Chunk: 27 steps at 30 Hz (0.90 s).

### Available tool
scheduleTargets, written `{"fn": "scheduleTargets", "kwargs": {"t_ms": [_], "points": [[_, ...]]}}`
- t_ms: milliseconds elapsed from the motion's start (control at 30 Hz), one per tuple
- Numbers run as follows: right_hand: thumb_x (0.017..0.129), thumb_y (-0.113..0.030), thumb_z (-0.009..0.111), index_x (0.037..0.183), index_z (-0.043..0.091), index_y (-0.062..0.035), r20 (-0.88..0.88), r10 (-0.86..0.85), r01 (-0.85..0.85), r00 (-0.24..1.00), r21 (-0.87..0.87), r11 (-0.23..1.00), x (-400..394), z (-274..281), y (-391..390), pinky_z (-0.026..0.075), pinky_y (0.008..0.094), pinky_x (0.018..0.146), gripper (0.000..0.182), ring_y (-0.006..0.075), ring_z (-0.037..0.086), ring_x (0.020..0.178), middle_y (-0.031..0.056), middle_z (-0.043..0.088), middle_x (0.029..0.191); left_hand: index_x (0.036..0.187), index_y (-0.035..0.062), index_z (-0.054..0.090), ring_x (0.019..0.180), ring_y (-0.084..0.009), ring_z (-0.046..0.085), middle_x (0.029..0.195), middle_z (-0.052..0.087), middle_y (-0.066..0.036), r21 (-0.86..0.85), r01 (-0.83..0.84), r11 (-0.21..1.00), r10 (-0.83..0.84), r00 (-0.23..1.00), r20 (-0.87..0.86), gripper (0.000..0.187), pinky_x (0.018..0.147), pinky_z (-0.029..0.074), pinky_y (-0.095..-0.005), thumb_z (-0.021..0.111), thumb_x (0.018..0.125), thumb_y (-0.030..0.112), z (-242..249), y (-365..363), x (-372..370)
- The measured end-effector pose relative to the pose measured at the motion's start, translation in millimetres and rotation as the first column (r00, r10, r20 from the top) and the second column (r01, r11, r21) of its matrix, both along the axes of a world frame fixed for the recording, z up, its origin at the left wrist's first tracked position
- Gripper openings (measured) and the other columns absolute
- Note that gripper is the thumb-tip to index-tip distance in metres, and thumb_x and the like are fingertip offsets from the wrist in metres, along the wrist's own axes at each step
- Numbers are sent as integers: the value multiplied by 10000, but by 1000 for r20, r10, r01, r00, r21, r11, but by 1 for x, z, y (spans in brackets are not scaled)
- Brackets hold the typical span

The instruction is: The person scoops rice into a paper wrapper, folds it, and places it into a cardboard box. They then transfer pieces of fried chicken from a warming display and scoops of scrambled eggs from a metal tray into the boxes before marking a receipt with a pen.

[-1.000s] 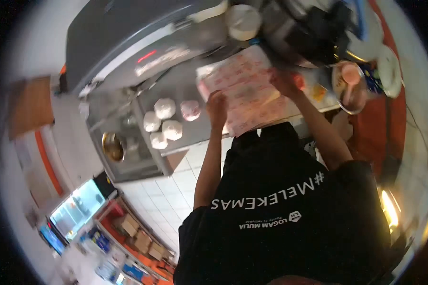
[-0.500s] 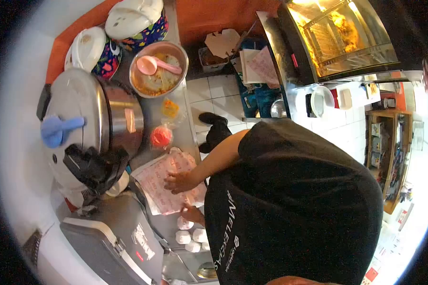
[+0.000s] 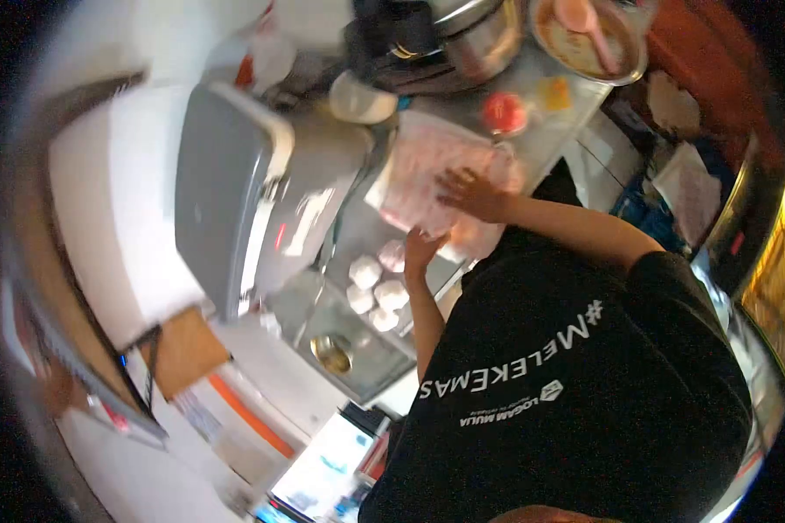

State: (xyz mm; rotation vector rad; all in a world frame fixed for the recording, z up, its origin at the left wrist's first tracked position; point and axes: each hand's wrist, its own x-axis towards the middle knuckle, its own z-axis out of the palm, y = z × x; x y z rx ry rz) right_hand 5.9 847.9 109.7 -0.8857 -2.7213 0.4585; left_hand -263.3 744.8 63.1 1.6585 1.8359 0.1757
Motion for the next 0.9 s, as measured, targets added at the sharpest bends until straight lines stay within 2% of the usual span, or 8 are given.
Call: {"fn": "scheduleTargets", "kwargs": {"t_ms": [67, 167, 233, 367, 467, 600, 700, 900], "points": [[914, -257, 455, 1365, 488, -201, 76, 61, -59, 995, -33, 998, 7, 12, 3, 261, 557, 1113, 456, 360, 253, 1418, 140, 225, 1560, 977, -85, 612, 842, -363, 624, 894, 649, -249, -162, -273, 948, 258, 960, -108, 598, 722, 495, -432, 835, 648, 361, 84, 56, 47], [923, -199, 434, 1408, 437, -197, 126, 63, -53, 990, -78, 995, 9, 22, 5, 249, 573, 1114, 485, 369, 246, 1418, 150, 199, 1566, 956, -48, 611, 833, -360, 631, 846, 647, -229, 18, -482, 876, 482, 876, 17, 478, 717, 505, -445, 804, 672, 283, 90, 65, 43], [921, -197, 441, 1409, 436, -192, 125, 110, -103, 986, -60, 993, 12, 25, 10, 240, 584, 1114, 489, 372, 247, 1418, 150, 193, 1568, 933, -2, 605, 860, -354, 638, 871, 650, -198, 555, -72, 829, 219, 955, -202, 378, 733, 516, -457, 776, 672, 211, 74, 64, 35], [909, -185, 468, 1407, 436, -174, 131, 179, -170, 975, -79, 982, 17, 40, 18, 215, 620, 1110, 498, 384, 250, 1414, 154, 180, 1573, 1005, 44, 603, 898, -389, 628, 985, 657, -166, 60, -48, 997, 67, 933, -353, 318, 783, 521, -453, 695, 728, 170, 83, 78, 34], [909, -181, 471, 1406, 436, -170, 133, 206, -199, 970, -60, 978, 15, 37, 20, 209, 632, 1106, 499, 390, 244, 1416, 165, 189, 1567, 974, 78, 626, 860, -400, 621, 932, 657, -169, 483, 175, 858, -172, 984, -51, 235, 753, 513, -461, 662, 761, 173, 63, 113, 35], [910, -180, 468, 1409, 433, -173, 129, 210, -196, 969, -110, 974, 12, 40, 17, 207, 627, 1110, 500, 392, 242, 1416, 171, 213, 1557, 932, 82, 641, 856, -388, 612, 900, 650, -161, 161, 69, 985, -90, 988, 126, 176, 738, 500, -464, 649, 774, 159, 80, 135, 61], [918, -177, 453, 1399, 448, -167, 214, 191, -172, 958, -102, 980, 7, 37, 17, 216, 624, 1107, 481, 387, 249, 1414, 172, 236, 1548, 913, 51, 641, 869, -339, 608, 904, 653, -133, 538, -52, 841, 63, 998, -2, 139, 757, 493, -444, 597, 807, 129, 87, 107, 86], [916, -143, 474, 1324, 512, -96, 152, 235, -239, 960, 3, 971, 20, 44, 17, 268, 580, 1100, 413, 395, 353, 1355, 194, 364, 1466, 999, 68, 660, 890, -318, 618, 940, 655, -127, 585, -140, 799, 62, 987, 151, 179, 772, 495, -416, 577, 855, 134, 98, 54, 124]]}}
